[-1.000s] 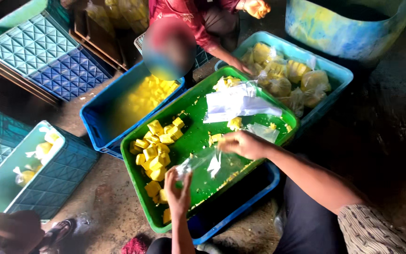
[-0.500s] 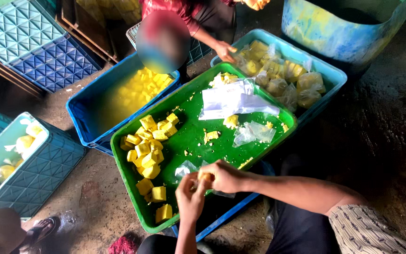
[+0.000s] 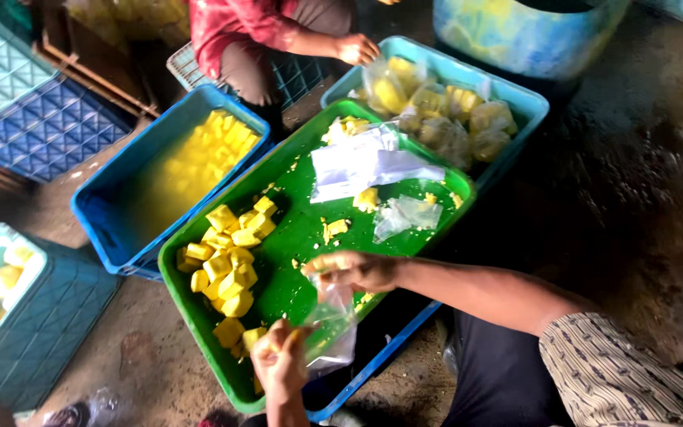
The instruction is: The person sits on the floor and packs yellow tofu cubes one at a time from a green tray into small clear plastic bags, twisting the bags closed and placing the filled bags into blue crates. Other workers nearby fill bags from a water-filled bin.
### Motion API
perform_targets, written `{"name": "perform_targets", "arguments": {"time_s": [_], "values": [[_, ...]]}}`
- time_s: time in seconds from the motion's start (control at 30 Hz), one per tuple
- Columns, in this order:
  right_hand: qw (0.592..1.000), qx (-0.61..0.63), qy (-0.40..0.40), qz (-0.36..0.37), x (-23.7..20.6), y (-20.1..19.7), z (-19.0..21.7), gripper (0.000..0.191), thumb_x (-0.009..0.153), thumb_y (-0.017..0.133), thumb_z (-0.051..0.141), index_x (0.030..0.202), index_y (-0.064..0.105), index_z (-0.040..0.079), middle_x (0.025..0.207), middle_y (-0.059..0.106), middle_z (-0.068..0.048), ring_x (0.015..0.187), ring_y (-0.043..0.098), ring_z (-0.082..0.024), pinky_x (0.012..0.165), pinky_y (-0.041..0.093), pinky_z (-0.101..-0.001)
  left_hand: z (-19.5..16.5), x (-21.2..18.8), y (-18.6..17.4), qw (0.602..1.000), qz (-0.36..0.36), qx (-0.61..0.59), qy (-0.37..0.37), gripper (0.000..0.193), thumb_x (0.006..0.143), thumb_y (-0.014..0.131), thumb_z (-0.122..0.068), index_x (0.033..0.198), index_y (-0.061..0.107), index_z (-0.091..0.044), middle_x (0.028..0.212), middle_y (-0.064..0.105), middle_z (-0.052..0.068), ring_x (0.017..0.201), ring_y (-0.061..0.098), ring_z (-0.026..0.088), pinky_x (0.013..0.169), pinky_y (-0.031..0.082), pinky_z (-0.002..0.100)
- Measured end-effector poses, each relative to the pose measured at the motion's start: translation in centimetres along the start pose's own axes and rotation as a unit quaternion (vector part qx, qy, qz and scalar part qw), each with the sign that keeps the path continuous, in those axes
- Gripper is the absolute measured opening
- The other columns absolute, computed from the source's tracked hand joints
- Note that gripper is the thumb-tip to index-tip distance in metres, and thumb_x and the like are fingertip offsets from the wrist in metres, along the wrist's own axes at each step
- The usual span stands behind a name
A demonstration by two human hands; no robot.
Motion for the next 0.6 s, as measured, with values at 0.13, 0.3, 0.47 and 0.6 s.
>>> {"name": "perform_targets", "arguments": {"time_s": [0.13, 0.3, 0.47, 0.6], "values": [[0.986, -0.089, -0.132, 0.050, -1.1, -0.7, 3.1, 0.050, 0.104, 0.066, 0.007, 0.151, 0.053, -0.005, 0.113, 0.071, -0.018, 0.091, 0.066, -0.018, 0.088, 0.057, -0.0337, -3.4, 0.7, -2.0, 0.989, -0.089, 0.111, 0.043, 0.036, 0.089, 0.061, 0.012, 0.065, 0.042, -0.007, 0.076, 0.047, 0.004, 0.072, 0.052, 0.014, 0.083, 0.061, 0.042], [0.962, -0.221, -0.117, -0.111, -0.8, -3.6, 3.7, 0.032, 0.096, 0.068, 0.005, 0.127, 0.067, -0.002, 0.110, 0.076, -0.010, 0.092, 0.071, -0.015, 0.087, 0.061, -0.0320, -9.0, 1.5, 1.2, 0.825, -0.198, 0.502, 0.170, 0.032, 0.085, 0.074, -0.007, 0.109, 0.055, 0.003, 0.095, 0.058, 0.022, 0.090, 0.058, 0.023, 0.077, 0.052, 0.035], [0.908, -0.363, -0.080, -0.192, -1.8, -1.4, 3.5, 0.015, 0.101, 0.064, 0.014, 0.107, 0.074, 0.006, 0.091, 0.076, -0.010, 0.076, 0.068, -0.014, 0.068, 0.058, -0.0298, -8.8, 0.7, 7.3, 0.658, -0.160, 0.695, 0.239, 0.057, 0.080, 0.082, -0.016, 0.131, 0.059, -0.003, 0.089, 0.060, 0.021, 0.085, 0.060, 0.033, 0.074, 0.053, 0.042], [0.919, -0.368, -0.093, -0.105, -2.6, 3.7, 2.9, 0.014, 0.095, 0.074, 0.015, 0.104, 0.075, 0.005, 0.088, 0.078, -0.011, 0.070, 0.066, -0.013, 0.061, 0.054, -0.0311, -3.3, 1.4, 6.7, 0.818, -0.018, 0.568, 0.084, 0.050, 0.080, 0.081, -0.018, 0.124, 0.064, -0.004, 0.086, 0.065, 0.012, 0.072, 0.064, 0.025, 0.064, 0.051, 0.035]]}}
Point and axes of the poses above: each hand's wrist, its own x-axis towards the middle knuckle, its own y-axis out of the palm, z = x × y, the point moved 9 cm from there along x, towards the middle knuckle
